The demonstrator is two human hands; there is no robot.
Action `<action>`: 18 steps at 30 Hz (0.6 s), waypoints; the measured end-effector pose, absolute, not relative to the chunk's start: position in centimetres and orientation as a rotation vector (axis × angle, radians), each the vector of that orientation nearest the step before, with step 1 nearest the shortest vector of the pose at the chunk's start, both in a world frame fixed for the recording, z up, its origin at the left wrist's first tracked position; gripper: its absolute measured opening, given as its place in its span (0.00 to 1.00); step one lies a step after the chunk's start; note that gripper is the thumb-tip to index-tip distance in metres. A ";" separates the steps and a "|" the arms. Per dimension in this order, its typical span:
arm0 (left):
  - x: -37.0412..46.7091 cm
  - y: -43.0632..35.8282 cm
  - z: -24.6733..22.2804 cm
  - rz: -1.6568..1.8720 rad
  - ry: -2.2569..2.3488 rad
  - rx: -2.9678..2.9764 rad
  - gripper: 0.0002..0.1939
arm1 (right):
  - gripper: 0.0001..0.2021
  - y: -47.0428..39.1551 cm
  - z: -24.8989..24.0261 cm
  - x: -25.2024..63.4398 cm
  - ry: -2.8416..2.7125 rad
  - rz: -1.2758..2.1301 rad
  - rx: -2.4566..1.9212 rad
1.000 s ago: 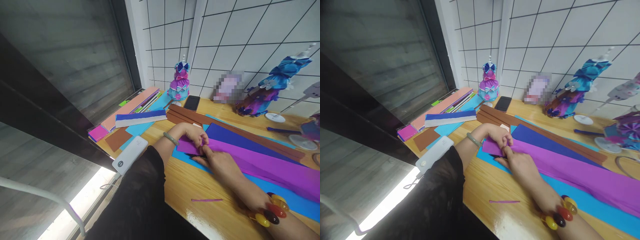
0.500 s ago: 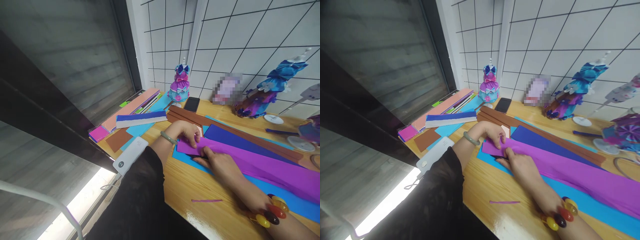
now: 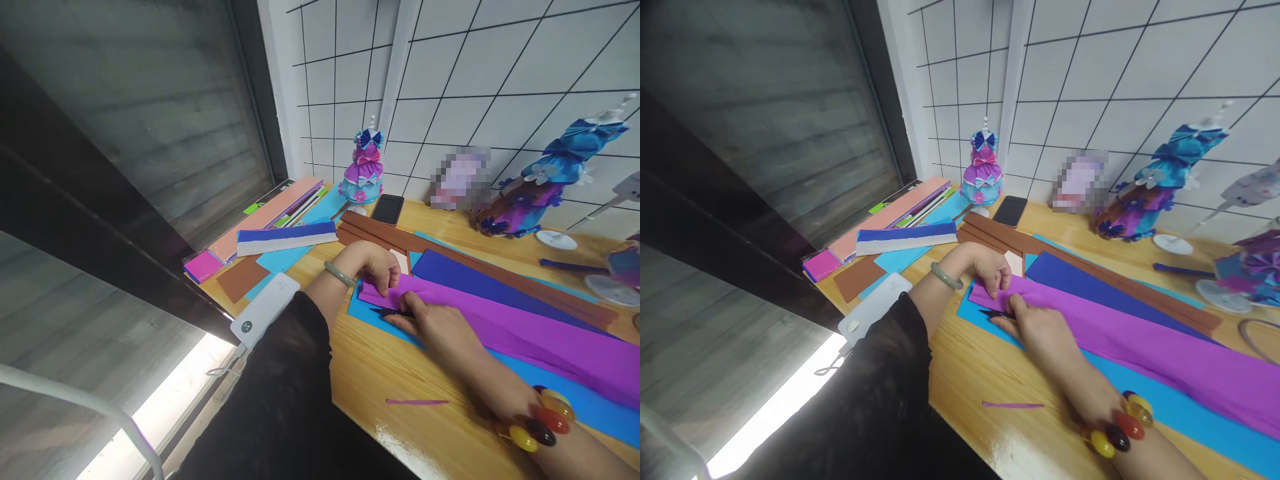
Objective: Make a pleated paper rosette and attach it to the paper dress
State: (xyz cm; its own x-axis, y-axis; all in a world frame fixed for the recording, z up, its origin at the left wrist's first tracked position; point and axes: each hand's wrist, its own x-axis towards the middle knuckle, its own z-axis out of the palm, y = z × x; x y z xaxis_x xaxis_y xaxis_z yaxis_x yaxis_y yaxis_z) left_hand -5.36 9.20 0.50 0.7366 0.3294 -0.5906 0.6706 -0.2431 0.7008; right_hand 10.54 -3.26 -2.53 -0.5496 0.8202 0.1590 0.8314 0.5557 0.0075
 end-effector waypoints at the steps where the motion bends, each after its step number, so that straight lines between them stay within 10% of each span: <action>1: -5.4 9.1 0.6 -0.385 0.771 1.846 0.18 | 0.19 -3.2 -2.5 10.5 -2.647 -0.126 -1.410; 18: -5.6 9.1 0.1 -0.365 0.716 1.706 0.17 | 0.19 -3.1 -2.4 9.5 -2.658 -0.068 -1.436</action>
